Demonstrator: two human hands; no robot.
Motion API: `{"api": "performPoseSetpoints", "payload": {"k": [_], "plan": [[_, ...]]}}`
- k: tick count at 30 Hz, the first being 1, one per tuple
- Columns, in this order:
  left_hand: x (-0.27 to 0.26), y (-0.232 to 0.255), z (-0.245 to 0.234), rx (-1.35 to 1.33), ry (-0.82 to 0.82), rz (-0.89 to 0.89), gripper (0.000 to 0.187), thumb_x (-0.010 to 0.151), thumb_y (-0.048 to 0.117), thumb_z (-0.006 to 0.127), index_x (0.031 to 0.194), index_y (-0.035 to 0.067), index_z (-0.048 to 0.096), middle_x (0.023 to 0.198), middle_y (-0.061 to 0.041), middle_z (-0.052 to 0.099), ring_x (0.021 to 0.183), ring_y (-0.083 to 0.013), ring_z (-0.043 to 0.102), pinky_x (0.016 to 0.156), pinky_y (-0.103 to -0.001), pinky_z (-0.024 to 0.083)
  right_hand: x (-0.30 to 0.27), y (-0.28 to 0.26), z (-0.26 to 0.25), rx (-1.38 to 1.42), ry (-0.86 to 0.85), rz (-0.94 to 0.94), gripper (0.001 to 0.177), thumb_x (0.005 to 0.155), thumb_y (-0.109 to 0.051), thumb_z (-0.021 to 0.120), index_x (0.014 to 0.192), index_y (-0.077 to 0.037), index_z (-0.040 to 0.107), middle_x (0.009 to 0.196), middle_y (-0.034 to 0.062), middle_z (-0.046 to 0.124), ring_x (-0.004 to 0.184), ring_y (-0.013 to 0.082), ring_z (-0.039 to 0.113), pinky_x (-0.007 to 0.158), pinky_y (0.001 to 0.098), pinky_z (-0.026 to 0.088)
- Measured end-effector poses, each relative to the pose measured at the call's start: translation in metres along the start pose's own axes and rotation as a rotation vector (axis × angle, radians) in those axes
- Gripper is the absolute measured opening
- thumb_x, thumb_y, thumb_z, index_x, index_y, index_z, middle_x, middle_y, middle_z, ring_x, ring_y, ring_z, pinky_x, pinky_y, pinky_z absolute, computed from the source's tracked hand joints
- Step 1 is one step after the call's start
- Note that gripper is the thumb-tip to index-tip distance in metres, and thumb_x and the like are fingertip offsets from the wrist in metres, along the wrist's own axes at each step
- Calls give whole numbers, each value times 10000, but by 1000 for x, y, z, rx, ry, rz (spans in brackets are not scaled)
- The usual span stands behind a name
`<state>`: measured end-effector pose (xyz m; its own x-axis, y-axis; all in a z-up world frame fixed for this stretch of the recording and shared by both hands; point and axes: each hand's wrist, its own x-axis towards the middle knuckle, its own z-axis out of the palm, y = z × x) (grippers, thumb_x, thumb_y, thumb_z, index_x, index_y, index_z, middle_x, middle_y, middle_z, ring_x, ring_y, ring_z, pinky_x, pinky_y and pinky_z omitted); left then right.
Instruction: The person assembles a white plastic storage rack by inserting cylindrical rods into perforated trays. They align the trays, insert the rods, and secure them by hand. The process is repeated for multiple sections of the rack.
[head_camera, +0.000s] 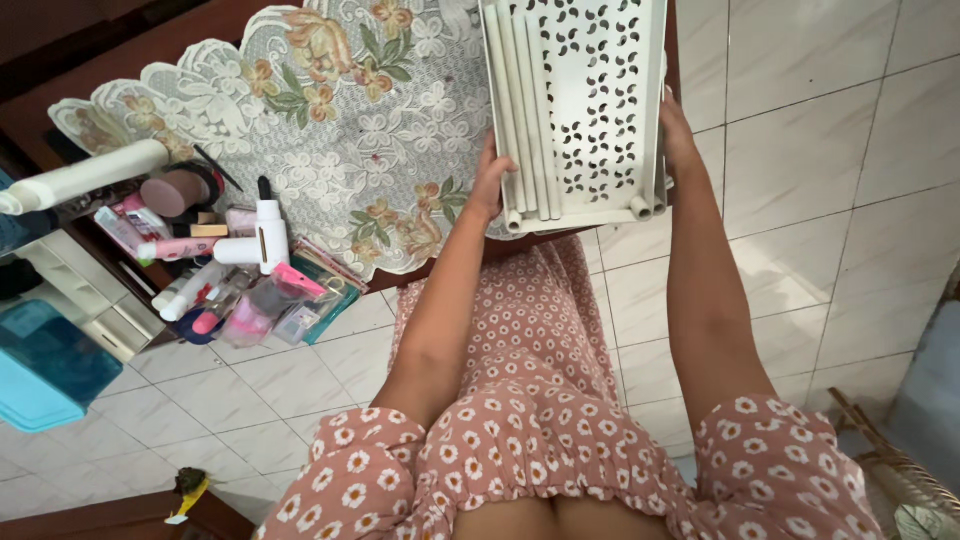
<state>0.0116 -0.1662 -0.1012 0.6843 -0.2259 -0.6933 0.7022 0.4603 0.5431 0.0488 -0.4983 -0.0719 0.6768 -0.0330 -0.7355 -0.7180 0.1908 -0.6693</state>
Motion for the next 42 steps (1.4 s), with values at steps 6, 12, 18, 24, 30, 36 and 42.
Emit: {"api": "performPoseSetpoints", "payload": {"k": [6,12,18,24,30,36,42], "plan": [[6,1,10,43,71,-113,961,679,48,529,1596,151,262,1431,-133,517,1243,-277,540,1006,-371,500,12,9,-5,-36,27,-100,526,1039,-315,592,1499,-68,531,1421,80,602,1241,169,603,1049,312,496],[-13,7,13,-2,51,-41,966,688,53,529,1614,138,266,1434,-135,514,1269,-299,527,1027,-392,496,8,11,-5,-282,245,-173,419,1016,-200,635,1397,-26,624,1292,105,703,1123,171,658,1000,302,524],[-54,21,-35,-45,107,-99,904,698,77,543,1578,94,338,1326,-165,558,1185,-330,584,960,-474,569,-8,7,8,-327,342,-531,391,1106,-142,583,1462,11,528,1418,142,597,1326,227,576,1131,337,465],[-100,49,-133,-54,222,-16,940,661,63,542,1570,144,313,1361,-132,552,1178,-299,587,957,-458,554,-64,16,80,-385,658,-575,305,1062,-79,558,1361,-18,559,1353,119,617,1219,215,602,979,337,507],[-144,60,-204,-71,290,68,904,698,51,527,1582,101,342,1406,-151,566,1235,-303,594,1027,-403,535,-109,31,207,-470,405,-819,324,1003,-25,555,1324,-68,560,1316,108,571,1310,230,548,1191,426,472],[-148,40,-231,28,416,105,852,712,7,516,1545,65,349,1349,-151,587,1165,-270,618,954,-355,547,-151,39,294,-766,267,-825,291,968,11,587,1257,2,617,1308,201,546,1270,378,514,1108,456,425],[-131,15,-233,-12,407,129,876,711,-30,515,1566,63,350,1366,-134,585,1115,-249,603,866,-329,515,-162,56,332,-687,60,-692,284,975,12,602,1257,-13,617,1287,187,559,1183,342,582,1001,404,487]]}}
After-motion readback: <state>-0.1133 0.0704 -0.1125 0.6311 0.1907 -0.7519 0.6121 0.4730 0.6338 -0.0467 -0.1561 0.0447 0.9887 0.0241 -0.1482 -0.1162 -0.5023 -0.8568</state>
